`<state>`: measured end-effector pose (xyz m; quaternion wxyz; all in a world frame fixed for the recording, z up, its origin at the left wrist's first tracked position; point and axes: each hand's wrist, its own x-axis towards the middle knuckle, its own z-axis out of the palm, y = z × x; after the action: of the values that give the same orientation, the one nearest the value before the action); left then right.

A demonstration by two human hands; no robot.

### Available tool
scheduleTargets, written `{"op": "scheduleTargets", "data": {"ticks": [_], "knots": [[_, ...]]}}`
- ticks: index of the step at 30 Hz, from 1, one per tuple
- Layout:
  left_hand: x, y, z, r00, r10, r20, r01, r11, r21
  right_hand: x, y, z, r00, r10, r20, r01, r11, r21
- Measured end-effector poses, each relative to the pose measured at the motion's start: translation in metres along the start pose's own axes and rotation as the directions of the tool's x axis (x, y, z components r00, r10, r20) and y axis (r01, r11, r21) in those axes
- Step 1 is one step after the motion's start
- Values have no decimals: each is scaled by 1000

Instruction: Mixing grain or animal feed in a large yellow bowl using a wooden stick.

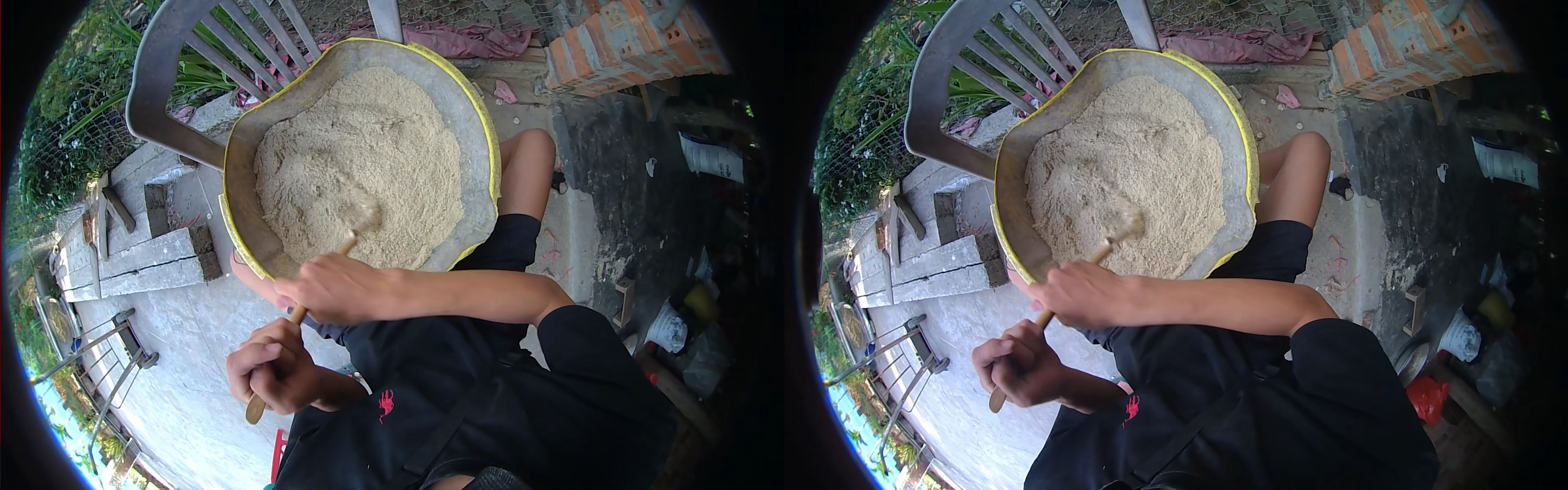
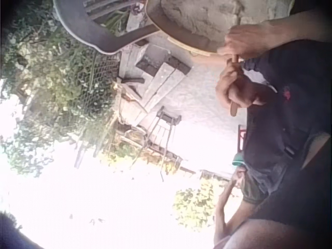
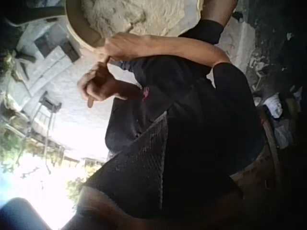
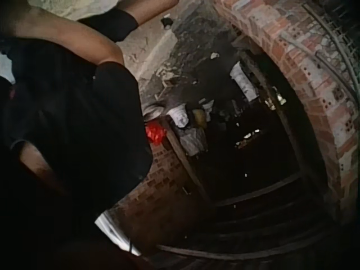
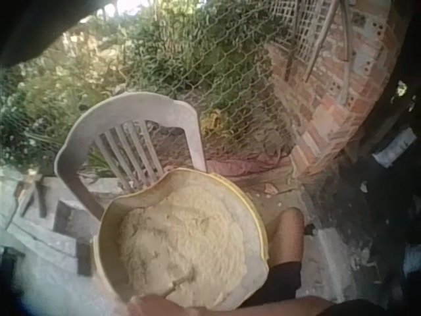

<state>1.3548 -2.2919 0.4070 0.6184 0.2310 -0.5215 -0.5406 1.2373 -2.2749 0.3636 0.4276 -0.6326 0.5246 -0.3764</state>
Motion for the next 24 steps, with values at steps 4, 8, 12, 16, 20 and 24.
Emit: {"op": "scheduleTargets", "data": {"ticks": [4,8,12,16,20,24], "knots": [[-9,-23,-7,960,-184,212,97,927,363,-35,36,1,996,91,21,-92,994,57],[-17,-58,-6,958,-285,21,285,959,-2,-19,57,1,993,114,-20,-116,987,-111],[-5,-28,19,939,216,266,-242,968,67,-7,30,-19,981,-118,-153,86,976,-202],[-19,-18,42,991,100,86,-88,987,-134,-42,1,-44,991,131,-26,-133,966,-221],[-43,-68,48,930,3,368,-10,1000,18,-75,60,-45,972,174,-161,-191,976,-101],[-36,-85,40,953,70,295,-98,992,81,-55,78,-47,976,72,-207,-111,976,-186]]}}
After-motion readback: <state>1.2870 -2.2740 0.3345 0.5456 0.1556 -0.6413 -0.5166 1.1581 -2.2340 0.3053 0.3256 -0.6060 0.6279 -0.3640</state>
